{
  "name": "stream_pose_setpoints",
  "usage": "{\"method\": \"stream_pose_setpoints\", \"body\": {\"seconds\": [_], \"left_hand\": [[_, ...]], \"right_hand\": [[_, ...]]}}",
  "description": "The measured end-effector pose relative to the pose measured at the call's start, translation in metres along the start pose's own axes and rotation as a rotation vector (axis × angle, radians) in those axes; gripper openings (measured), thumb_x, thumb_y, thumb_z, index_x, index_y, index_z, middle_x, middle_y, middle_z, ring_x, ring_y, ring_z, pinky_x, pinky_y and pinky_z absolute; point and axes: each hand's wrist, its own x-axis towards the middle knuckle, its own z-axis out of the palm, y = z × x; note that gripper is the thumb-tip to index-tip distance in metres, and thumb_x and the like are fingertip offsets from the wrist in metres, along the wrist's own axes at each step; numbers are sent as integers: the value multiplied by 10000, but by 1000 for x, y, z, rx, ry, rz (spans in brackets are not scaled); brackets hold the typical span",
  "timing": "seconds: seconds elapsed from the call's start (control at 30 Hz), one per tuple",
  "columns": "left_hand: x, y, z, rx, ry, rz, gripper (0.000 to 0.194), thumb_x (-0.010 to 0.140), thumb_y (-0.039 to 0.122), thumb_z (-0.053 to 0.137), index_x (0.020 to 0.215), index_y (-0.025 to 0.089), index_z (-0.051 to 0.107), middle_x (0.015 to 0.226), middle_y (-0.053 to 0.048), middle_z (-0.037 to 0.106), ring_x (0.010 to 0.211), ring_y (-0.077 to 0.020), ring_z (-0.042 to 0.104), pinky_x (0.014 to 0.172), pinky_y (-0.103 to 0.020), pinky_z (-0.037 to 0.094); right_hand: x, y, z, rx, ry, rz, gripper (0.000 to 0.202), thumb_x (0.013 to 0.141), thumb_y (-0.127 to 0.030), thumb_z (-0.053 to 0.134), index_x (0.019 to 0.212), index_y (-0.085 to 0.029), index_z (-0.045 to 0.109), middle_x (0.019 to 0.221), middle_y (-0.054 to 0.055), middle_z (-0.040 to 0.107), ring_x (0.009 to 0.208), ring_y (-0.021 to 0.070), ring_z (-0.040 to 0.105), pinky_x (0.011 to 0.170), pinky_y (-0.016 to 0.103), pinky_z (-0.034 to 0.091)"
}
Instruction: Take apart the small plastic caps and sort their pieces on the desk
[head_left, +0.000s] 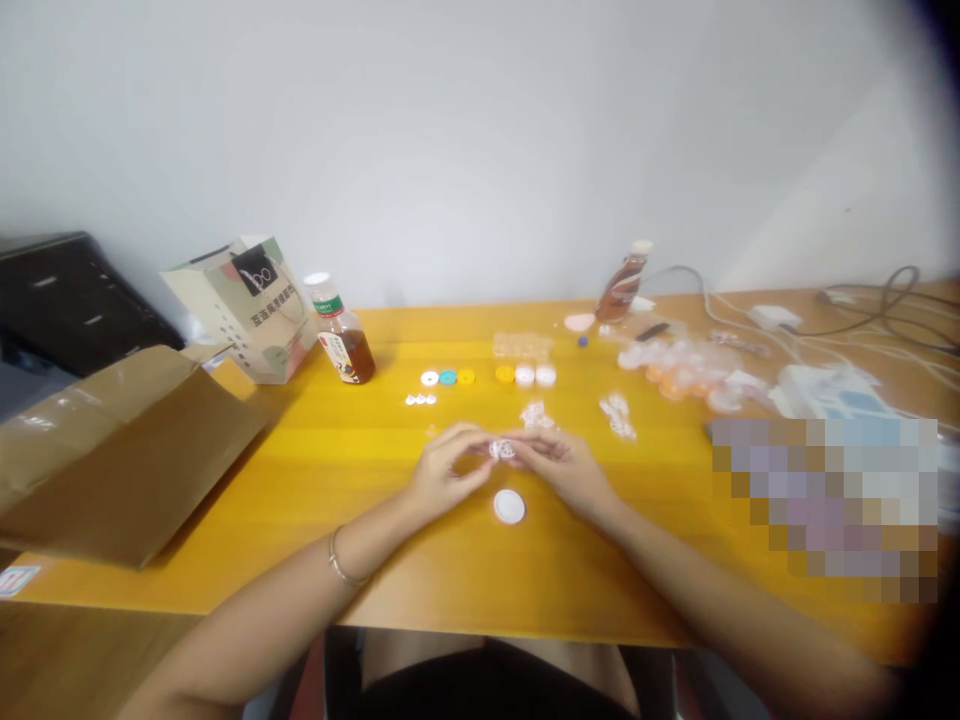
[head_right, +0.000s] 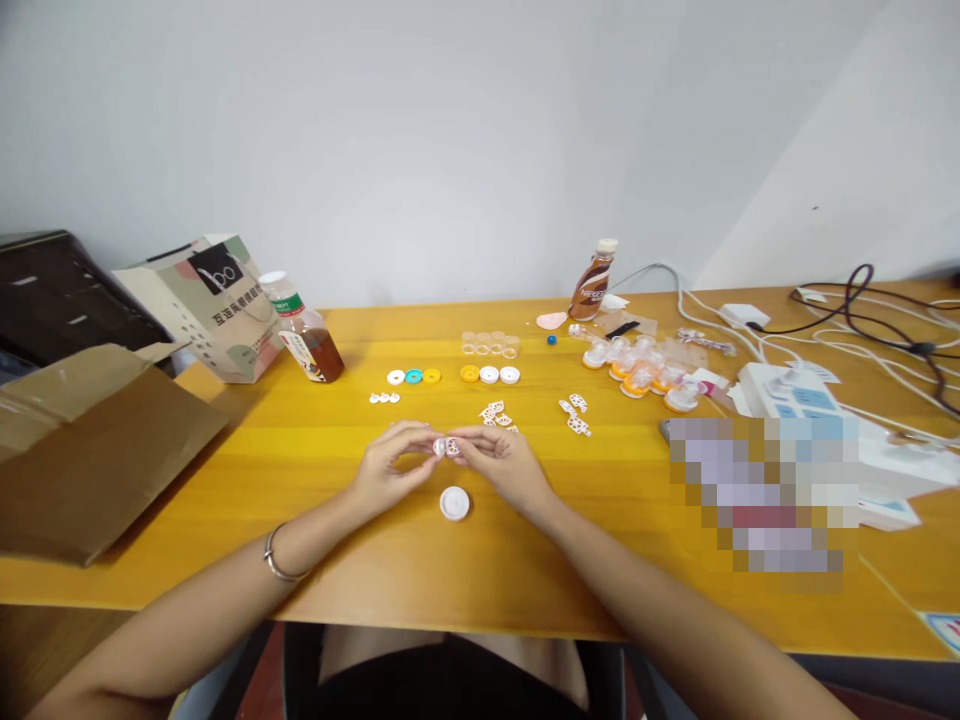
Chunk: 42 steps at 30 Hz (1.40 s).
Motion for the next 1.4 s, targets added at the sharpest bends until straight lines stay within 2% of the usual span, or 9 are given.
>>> {"method": "stream_pose_setpoints", "body": {"seconds": [0.17,0.27,0.37,0.5,0.87,1.03,1.13,1.33,1.4], "left_hand": [[-1,-3,1,-133,-4,-91,237,800,168,542,1033,144,577,934,-72,563,805,-121,610,753,-279,557],[-2,-5,1,-155,6,-124,224,801,180,549,1021,147,582,944,-76,568,815,-126,613,765,-280,553],[-1,-5,-1,-154,10,-136,222,800,183,555,1017,143,586,944,-81,572,815,-129,613,756,-274,549],[0,-2,-3,-68,5,-111,209,785,183,576,988,139,596,926,-79,603,821,-139,610,770,-284,531],[-6,-5,4,-49,71,-162,218,760,197,602,968,134,598,885,-69,677,753,-140,648,760,-290,546],[-5,-2,4,-142,73,-240,206,739,183,618,936,124,608,863,-73,687,755,-149,659,764,-290,554],[-4,-1,3,-179,55,-236,215,721,172,635,928,121,612,847,-69,691,763,-151,661,767,-281,554],[-4,1,3,-163,66,-226,205,719,175,637,915,120,613,835,-69,688,748,-144,656,757,-283,550],[-4,1,3,-145,70,-221,204,722,185,635,914,122,612,833,-68,687,741,-144,655,749,-287,551]], "right_hand": [[-1,-2,0,-3,-13,-6,299,681,-395,675,889,-180,676,927,54,706,874,189,655,834,359,526],[-3,-3,0,-64,-24,-72,331,665,-363,696,943,-188,656,954,56,698,876,184,653,852,362,516],[-4,-3,0,-165,-51,-165,358,648,-309,714,979,-194,641,968,51,693,851,177,655,861,362,512],[-5,-2,0,-276,-15,-228,240,691,-295,675,905,-189,657,908,41,703,825,174,655,835,353,521],[-6,-3,4,-226,-7,-162,258,686,-379,666,834,-171,631,859,59,712,757,174,667,755,333,545],[-10,-1,2,-403,30,-325,208,722,-363,632,846,-197,637,812,45,702,702,166,649,709,328,550],[-11,0,-1,-482,17,-398,188,721,-347,630,845,-206,642,772,36,694,649,153,628,678,317,550],[-6,0,-2,-307,-13,-242,208,691,-361,654,769,-176,598,745,38,686,646,141,636,660,291,546],[-6,-1,-3,-326,-16,-257,203,693,-357,653,772,-178,600,746,36,684,647,139,634,659,288,542]]}}
